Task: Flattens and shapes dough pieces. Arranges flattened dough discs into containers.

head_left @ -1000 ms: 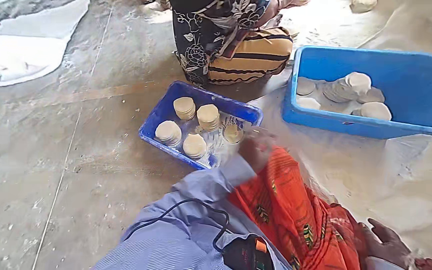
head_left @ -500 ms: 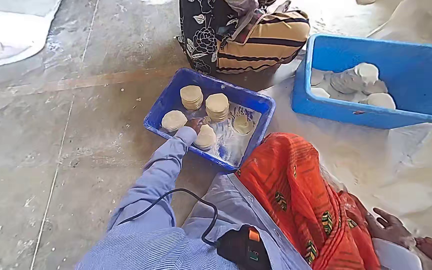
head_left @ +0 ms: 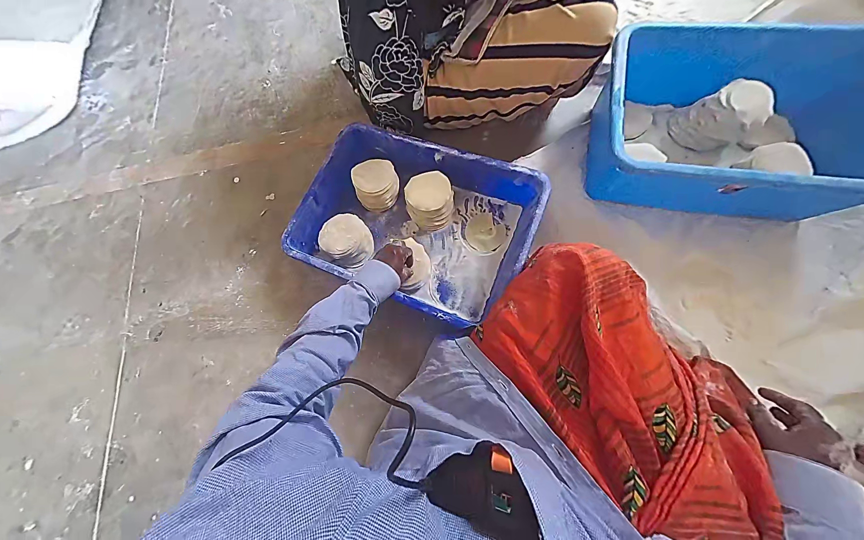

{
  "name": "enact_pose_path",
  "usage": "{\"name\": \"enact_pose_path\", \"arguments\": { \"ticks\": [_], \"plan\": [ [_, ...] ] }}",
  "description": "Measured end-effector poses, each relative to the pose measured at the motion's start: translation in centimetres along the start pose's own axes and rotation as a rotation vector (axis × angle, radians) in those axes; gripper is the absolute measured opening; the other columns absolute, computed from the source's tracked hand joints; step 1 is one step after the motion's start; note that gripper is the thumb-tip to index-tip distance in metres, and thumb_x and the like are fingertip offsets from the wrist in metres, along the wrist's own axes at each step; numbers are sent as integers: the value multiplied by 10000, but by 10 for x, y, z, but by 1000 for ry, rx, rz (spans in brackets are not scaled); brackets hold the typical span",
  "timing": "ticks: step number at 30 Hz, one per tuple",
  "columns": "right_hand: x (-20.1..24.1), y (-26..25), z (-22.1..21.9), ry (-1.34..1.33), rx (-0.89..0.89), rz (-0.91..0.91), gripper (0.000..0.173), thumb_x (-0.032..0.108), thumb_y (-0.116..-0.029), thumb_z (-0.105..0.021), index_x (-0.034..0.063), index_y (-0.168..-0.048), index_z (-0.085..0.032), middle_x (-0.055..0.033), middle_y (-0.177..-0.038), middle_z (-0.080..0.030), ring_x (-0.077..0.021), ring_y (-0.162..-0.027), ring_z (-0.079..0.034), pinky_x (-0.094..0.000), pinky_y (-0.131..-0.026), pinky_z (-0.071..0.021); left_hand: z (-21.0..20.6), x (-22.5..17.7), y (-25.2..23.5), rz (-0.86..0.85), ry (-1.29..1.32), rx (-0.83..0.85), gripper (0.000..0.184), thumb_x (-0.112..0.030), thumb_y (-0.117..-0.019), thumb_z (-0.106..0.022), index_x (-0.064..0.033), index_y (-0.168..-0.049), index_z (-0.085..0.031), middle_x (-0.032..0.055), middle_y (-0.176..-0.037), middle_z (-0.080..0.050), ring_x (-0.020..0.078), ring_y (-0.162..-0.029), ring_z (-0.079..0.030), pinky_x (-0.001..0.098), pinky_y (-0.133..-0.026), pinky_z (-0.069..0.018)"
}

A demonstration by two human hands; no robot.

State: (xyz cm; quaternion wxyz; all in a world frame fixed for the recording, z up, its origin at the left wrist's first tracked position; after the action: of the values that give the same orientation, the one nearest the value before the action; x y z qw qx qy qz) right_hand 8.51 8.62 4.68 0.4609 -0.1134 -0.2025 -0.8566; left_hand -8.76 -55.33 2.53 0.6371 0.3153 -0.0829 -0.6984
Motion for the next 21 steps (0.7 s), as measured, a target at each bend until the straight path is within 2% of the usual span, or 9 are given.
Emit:
{"name": "enact_pose_path", "arguments": {
  "ticks": [4,10,16,21],
  "plan": [
    [-4,1,0,-22,4,16,415,205,-1042,-577,-15,-1394,-583,-339,-1334,-605,-481,-1213,-607,-605,-1069,-417,-3,0,-4,-32,-39,-23,317,-156,-933,-726,91,-1127,-679,327,-1222,-629,471,-1217,-588,607,-1072,-434],
    [-10,-6,-3,-47,-1,14,439,227,-1027,-594,-8,-1398,-583,-330,-1352,-598,-471,-1222,-602,-589,-1078,-420,-7,2,-7,-11,-120,-4,267,-145,-980,-648,51,-1153,-700,294,-1287,-619,453,-1265,-567,613,-1087,-424],
    [-9,-6,-3,-71,3,-3,450,261,-1032,-600,6,-1402,-582,-323,-1352,-602,-455,-1231,-606,-569,-1084,-428,-8,-11,-4,-11,-275,42,277,-150,-951,-681,70,-1119,-694,289,-1300,-604,444,-1282,-553,608,-1064,-444],
    [-9,-6,-2,-75,-8,-8,435,251,-1026,-607,7,-1387,-602,-325,-1355,-598,-454,-1240,-595,-553,-1094,-421,-8,-12,-3,9,-251,36,263,-124,-935,-689,71,-1113,-700,288,-1271,-625,451,-1251,-573,617,-1058,-445]
  ]
}}
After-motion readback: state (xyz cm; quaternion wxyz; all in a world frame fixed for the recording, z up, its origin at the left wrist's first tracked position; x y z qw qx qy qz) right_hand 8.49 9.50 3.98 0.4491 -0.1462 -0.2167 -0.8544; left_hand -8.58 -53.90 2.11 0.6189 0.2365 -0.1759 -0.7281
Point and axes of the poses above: each hand's wrist, its own y-axis away from the middle knuckle, its own z-axis out of the back of the hand, x = y × z, the point moved 7 cm from there along -y, towards the middle knuckle
